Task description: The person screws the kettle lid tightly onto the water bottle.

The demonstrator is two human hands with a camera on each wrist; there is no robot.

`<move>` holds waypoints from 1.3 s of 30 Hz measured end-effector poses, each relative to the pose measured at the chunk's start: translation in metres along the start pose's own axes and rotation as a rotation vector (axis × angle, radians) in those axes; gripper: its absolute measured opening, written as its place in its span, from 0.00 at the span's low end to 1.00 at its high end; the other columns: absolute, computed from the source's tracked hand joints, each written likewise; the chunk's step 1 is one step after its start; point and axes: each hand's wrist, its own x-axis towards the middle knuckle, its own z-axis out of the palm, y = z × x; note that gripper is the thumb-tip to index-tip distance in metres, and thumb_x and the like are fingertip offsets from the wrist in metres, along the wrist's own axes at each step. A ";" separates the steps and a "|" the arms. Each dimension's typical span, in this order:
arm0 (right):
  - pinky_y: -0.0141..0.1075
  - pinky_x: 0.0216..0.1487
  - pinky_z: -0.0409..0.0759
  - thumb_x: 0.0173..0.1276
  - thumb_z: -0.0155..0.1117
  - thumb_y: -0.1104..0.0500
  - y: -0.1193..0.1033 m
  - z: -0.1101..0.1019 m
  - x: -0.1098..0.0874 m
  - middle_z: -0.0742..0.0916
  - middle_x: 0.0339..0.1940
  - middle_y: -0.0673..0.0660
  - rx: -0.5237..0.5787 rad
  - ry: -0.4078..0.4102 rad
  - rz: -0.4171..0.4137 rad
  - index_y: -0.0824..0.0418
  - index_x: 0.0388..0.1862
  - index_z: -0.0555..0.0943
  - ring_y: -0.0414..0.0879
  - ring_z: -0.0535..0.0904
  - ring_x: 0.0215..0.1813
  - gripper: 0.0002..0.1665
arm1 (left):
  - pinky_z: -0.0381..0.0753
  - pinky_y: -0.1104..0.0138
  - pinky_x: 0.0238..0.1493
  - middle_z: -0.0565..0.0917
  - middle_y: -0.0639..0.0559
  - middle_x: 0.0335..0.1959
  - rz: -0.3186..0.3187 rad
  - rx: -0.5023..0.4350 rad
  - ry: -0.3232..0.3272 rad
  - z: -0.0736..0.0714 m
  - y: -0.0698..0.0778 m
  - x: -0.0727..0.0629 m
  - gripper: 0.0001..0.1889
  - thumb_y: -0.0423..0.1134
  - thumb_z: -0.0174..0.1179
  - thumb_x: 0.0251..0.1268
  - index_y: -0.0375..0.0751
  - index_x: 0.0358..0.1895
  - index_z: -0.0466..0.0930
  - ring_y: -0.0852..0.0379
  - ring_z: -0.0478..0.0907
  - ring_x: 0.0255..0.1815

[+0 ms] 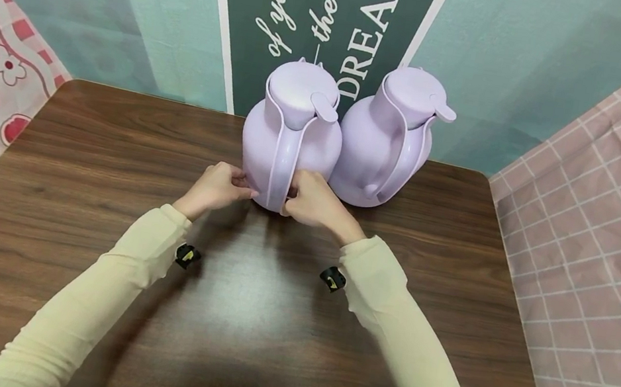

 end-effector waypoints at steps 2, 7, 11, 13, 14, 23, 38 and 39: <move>0.39 0.48 0.73 0.42 0.62 0.73 0.000 -0.001 0.002 0.86 0.38 0.54 0.002 0.005 0.016 0.63 0.41 0.83 0.47 0.79 0.44 0.22 | 0.74 0.61 0.41 0.84 0.43 0.35 -0.005 -0.005 0.000 -0.001 0.001 0.001 0.16 0.40 0.64 0.54 0.34 0.43 0.81 0.47 0.77 0.43; 0.38 0.46 0.73 0.44 0.63 0.72 0.002 -0.003 0.006 0.86 0.38 0.52 -0.006 0.019 0.058 0.61 0.41 0.84 0.46 0.79 0.44 0.21 | 0.73 0.61 0.41 0.84 0.43 0.33 -0.012 -0.004 0.012 -0.003 0.002 0.004 0.13 0.41 0.64 0.55 0.33 0.37 0.82 0.46 0.75 0.43; 0.37 0.44 0.74 0.45 0.64 0.71 0.002 -0.004 0.009 0.86 0.38 0.52 -0.014 0.010 0.075 0.61 0.41 0.84 0.45 0.79 0.42 0.21 | 0.72 0.63 0.35 0.82 0.43 0.30 -0.009 0.005 0.017 -0.004 0.002 0.008 0.12 0.40 0.64 0.55 0.33 0.34 0.81 0.50 0.76 0.35; 0.37 0.43 0.74 0.45 0.64 0.71 0.001 -0.005 0.012 0.86 0.38 0.52 -0.019 0.004 0.076 0.62 0.41 0.84 0.44 0.79 0.41 0.20 | 0.71 0.64 0.33 0.81 0.43 0.29 -0.010 0.019 0.019 -0.005 0.001 0.011 0.12 0.40 0.64 0.55 0.33 0.33 0.81 0.51 0.74 0.33; 0.36 0.43 0.74 0.45 0.65 0.71 0.001 -0.005 0.014 0.86 0.38 0.53 -0.026 0.002 0.072 0.62 0.41 0.84 0.44 0.78 0.40 0.20 | 0.71 0.64 0.32 0.81 0.43 0.28 -0.012 0.021 0.020 -0.005 0.001 0.012 0.12 0.40 0.64 0.55 0.32 0.33 0.81 0.51 0.73 0.32; 0.35 0.40 0.74 0.43 0.64 0.74 0.003 -0.008 0.024 0.86 0.36 0.56 -0.015 0.013 0.057 0.65 0.40 0.84 0.44 0.77 0.36 0.21 | 0.70 0.63 0.33 0.80 0.42 0.30 -0.023 0.036 0.025 -0.007 0.003 0.020 0.12 0.40 0.63 0.56 0.31 0.34 0.79 0.51 0.71 0.32; 0.32 0.35 0.71 0.41 0.65 0.73 0.004 -0.013 0.042 0.87 0.32 0.56 -0.006 0.026 0.126 0.64 0.39 0.85 0.42 0.72 0.32 0.22 | 0.73 0.58 0.45 0.80 0.38 0.40 -0.049 0.030 -0.004 -0.010 0.004 0.036 0.17 0.39 0.60 0.59 0.28 0.45 0.77 0.46 0.75 0.44; 0.32 0.35 0.70 0.41 0.65 0.73 0.004 -0.013 0.042 0.86 0.32 0.56 -0.006 0.028 0.127 0.64 0.39 0.85 0.42 0.72 0.31 0.22 | 0.73 0.58 0.45 0.80 0.38 0.41 -0.052 0.028 -0.006 -0.011 0.004 0.037 0.17 0.39 0.60 0.59 0.28 0.45 0.77 0.46 0.75 0.44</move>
